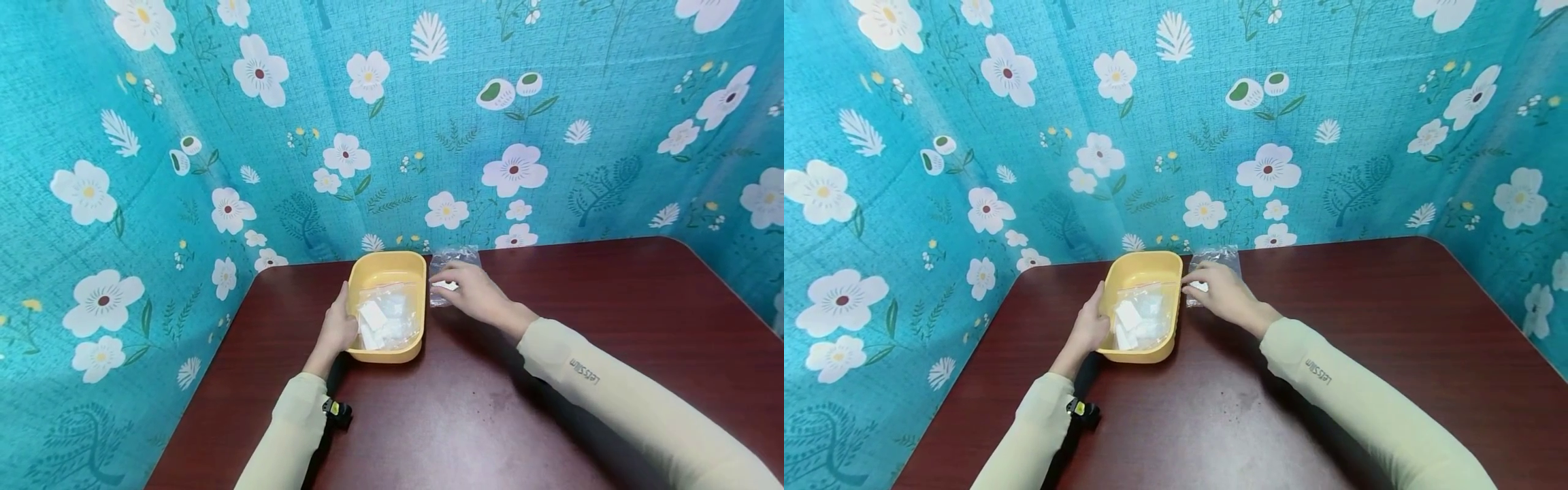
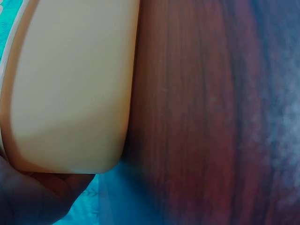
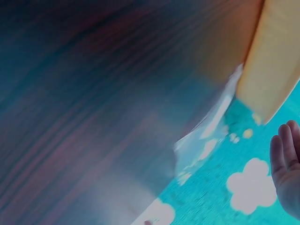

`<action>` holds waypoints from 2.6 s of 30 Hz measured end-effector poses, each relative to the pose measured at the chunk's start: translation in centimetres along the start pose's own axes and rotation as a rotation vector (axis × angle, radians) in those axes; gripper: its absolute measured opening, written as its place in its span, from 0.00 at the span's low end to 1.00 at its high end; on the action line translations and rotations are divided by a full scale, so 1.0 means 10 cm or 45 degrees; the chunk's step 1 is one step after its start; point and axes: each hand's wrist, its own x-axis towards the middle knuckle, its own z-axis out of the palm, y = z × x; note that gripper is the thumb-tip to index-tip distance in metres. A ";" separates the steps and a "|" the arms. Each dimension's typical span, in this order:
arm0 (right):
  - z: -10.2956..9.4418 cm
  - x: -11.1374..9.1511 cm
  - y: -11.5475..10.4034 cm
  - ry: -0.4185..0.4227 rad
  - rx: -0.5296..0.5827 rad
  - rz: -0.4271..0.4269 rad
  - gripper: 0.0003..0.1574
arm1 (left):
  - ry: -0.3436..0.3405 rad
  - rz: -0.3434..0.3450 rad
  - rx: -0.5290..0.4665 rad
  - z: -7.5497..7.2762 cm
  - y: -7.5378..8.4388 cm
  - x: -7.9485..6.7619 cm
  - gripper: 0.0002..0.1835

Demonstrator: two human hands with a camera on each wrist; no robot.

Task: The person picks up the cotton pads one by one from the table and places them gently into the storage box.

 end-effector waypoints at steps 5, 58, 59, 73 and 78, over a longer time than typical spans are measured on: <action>-0.12 -0.14 0.19 0.015 -0.061 0.013 0.13 | 0.006 0.006 0.007 0.00 -0.02 0.01 0.46; -0.15 0.10 0.81 -0.238 -0.337 0.264 0.19 | -0.010 -0.049 -0.077 0.01 0.00 -0.02 0.46; -0.14 0.10 0.82 -0.245 -0.337 0.266 0.20 | -0.009 -0.045 -0.076 0.01 0.00 -0.02 0.46; -0.03 0.06 0.94 -0.263 -0.358 0.257 0.22 | 0.000 -0.019 -0.043 0.02 -0.03 0.02 0.46; -0.03 0.10 0.93 -0.265 -0.353 0.254 0.19 | 0.006 -0.013 -0.027 -0.01 -0.03 0.03 0.45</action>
